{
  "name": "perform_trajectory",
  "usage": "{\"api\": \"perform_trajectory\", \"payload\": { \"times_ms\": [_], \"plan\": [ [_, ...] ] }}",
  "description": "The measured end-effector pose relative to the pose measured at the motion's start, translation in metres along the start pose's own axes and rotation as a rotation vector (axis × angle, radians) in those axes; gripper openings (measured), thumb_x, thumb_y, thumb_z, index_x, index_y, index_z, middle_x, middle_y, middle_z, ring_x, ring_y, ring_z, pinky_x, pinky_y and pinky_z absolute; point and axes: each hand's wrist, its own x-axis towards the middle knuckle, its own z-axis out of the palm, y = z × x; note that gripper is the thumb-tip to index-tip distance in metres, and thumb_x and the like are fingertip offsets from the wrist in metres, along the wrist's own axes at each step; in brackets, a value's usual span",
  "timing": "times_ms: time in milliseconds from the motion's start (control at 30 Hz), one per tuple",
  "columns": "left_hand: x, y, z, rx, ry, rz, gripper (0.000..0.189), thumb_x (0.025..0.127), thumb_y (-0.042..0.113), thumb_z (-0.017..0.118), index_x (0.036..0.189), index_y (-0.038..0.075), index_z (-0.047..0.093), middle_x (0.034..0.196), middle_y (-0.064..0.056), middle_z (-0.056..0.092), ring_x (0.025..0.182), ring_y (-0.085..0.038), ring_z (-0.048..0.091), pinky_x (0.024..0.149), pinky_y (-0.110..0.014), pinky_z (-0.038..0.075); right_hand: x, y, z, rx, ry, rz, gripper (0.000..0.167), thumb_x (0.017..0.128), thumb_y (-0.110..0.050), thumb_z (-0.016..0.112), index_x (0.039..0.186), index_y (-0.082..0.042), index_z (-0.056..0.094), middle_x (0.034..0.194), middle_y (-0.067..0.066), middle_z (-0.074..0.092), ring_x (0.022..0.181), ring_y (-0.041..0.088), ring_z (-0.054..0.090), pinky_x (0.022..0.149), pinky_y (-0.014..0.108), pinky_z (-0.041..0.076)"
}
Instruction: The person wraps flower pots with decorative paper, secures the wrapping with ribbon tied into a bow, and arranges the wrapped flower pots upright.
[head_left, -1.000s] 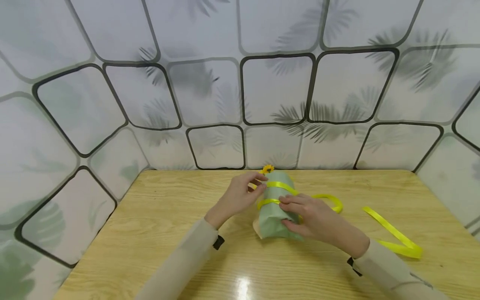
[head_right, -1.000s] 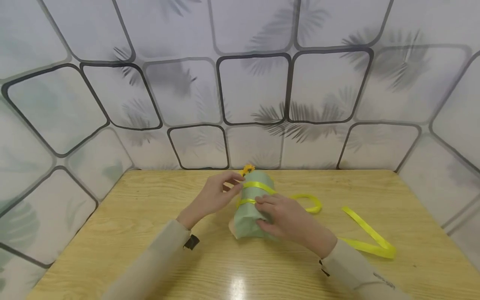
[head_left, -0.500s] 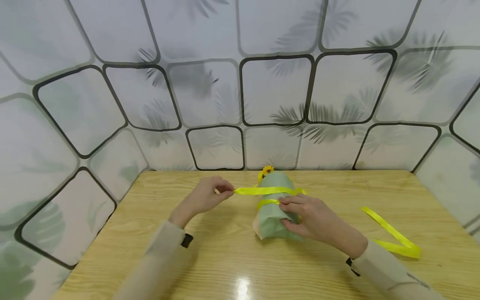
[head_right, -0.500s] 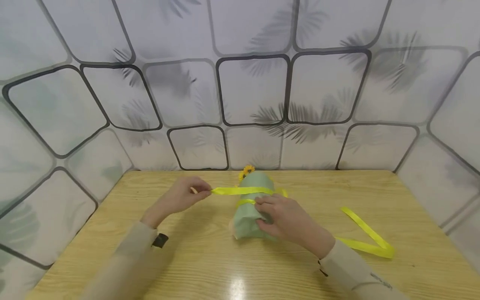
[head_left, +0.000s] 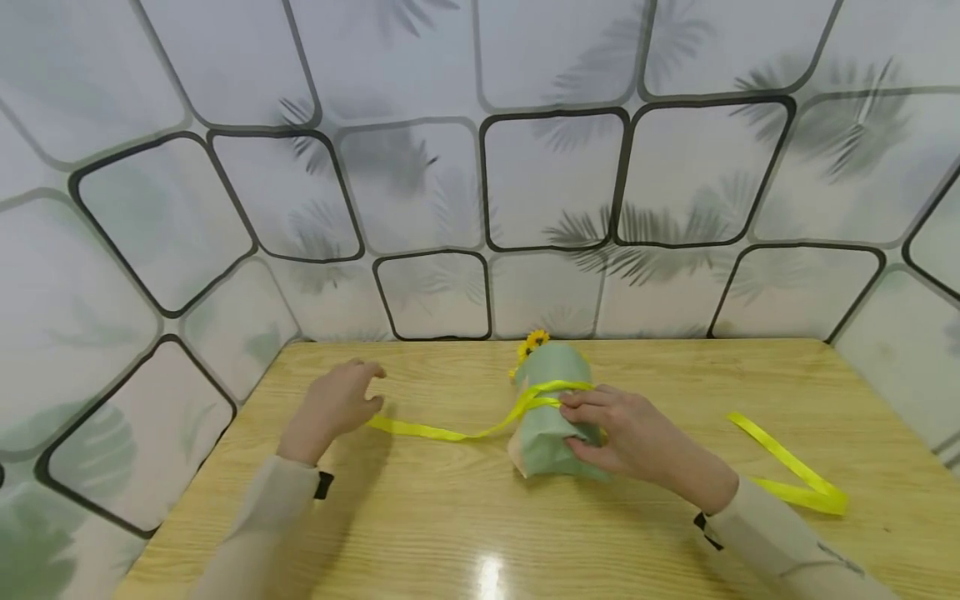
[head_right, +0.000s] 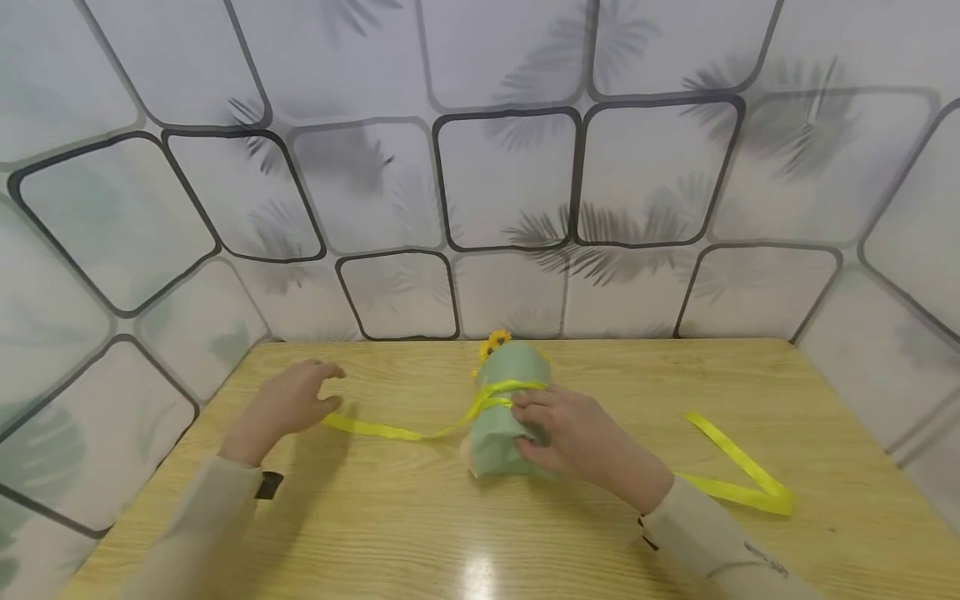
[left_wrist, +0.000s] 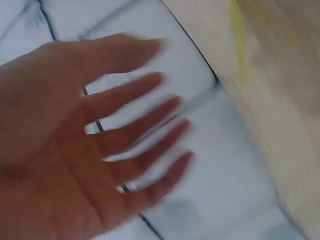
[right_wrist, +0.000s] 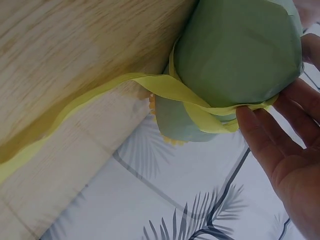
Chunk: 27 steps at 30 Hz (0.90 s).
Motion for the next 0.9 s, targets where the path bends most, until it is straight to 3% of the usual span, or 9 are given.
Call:
{"api": "perform_trajectory", "payload": {
  "times_ms": [100, 233, 333, 433, 633, 800, 900],
  "plan": [
    [0.02, 0.044, 0.013, -0.174, 0.1, 0.174, 0.027, 0.1, 0.021, 0.067, 0.123, 0.008, 0.07, 0.122, -0.011, 0.072, 0.103, -0.029, 0.071, 0.085, -0.044, 0.059, -0.001, 0.001, 0.0, 0.003, 0.001, -0.001, 0.035, 0.069, -0.012, 0.091, 0.101, -0.004, 0.079, 0.11, 0.01, 0.078, 0.096, 0.025, 0.075, 0.078, 0.038, 0.063],
    [0.04, 0.101, 0.032, -0.403, 0.088, 0.419, 0.03, 0.103, 0.023, 0.064, 0.129, 0.01, 0.068, 0.128, -0.007, 0.071, 0.098, -0.02, 0.072, 0.078, -0.03, 0.059, -0.001, 0.002, -0.001, 0.007, -0.001, 0.003, 0.035, 0.068, -0.012, 0.092, 0.1, -0.005, 0.08, 0.109, 0.01, 0.078, 0.096, 0.024, 0.075, 0.078, 0.038, 0.063],
    [0.048, 0.125, 0.043, -0.438, 0.082, 0.52, 0.034, 0.102, 0.018, 0.064, 0.135, 0.009, 0.065, 0.122, -0.008, 0.073, 0.09, -0.016, 0.071, 0.072, -0.022, 0.056, -0.001, 0.002, 0.0, 0.01, -0.007, 0.006, 0.034, 0.069, -0.012, 0.092, 0.099, -0.005, 0.08, 0.109, 0.01, 0.078, 0.096, 0.024, 0.075, 0.078, 0.037, 0.063],
    [0.05, 0.131, 0.051, -0.378, 0.105, 0.561, 0.032, 0.101, 0.012, 0.065, 0.133, 0.012, 0.067, 0.107, -0.005, 0.072, 0.084, -0.012, 0.068, 0.071, -0.019, 0.054, -0.002, 0.002, 0.001, 0.006, -0.017, 0.012, 0.033, 0.069, -0.013, 0.091, 0.099, -0.005, 0.079, 0.11, 0.01, 0.078, 0.095, 0.024, 0.075, 0.078, 0.036, 0.063],
    [0.043, 0.117, 0.058, -0.311, 0.127, 0.544, 0.016, 0.101, 0.009, 0.064, 0.109, 0.014, 0.077, 0.096, -0.001, 0.066, 0.084, -0.012, 0.063, 0.072, -0.02, 0.053, -0.002, 0.001, 0.001, 0.006, -0.032, 0.043, 0.033, 0.071, -0.015, 0.091, 0.1, -0.005, 0.08, 0.111, 0.009, 0.078, 0.094, 0.023, 0.074, 0.077, 0.035, 0.062],
    [0.039, 0.108, 0.059, -0.353, 0.181, 0.509, 0.012, 0.1, 0.008, 0.065, 0.106, 0.01, 0.075, 0.097, -0.001, 0.066, 0.087, -0.013, 0.064, 0.077, -0.026, 0.057, -0.002, 0.001, 0.0, 0.002, -0.046, 0.051, 0.035, 0.07, -0.018, 0.092, 0.101, -0.005, 0.08, 0.112, 0.007, 0.078, 0.094, 0.021, 0.073, 0.077, 0.033, 0.062],
    [0.042, 0.115, 0.058, -0.413, 0.218, 0.54, 0.017, 0.1, 0.012, 0.065, 0.115, 0.008, 0.072, 0.109, -0.005, 0.068, 0.096, -0.018, 0.067, 0.08, -0.033, 0.059, -0.002, 0.001, 0.0, 0.014, -0.046, 0.043, 0.036, 0.071, -0.018, 0.092, 0.102, -0.006, 0.08, 0.112, 0.007, 0.078, 0.096, 0.022, 0.072, 0.078, 0.034, 0.062]
  ]
}}
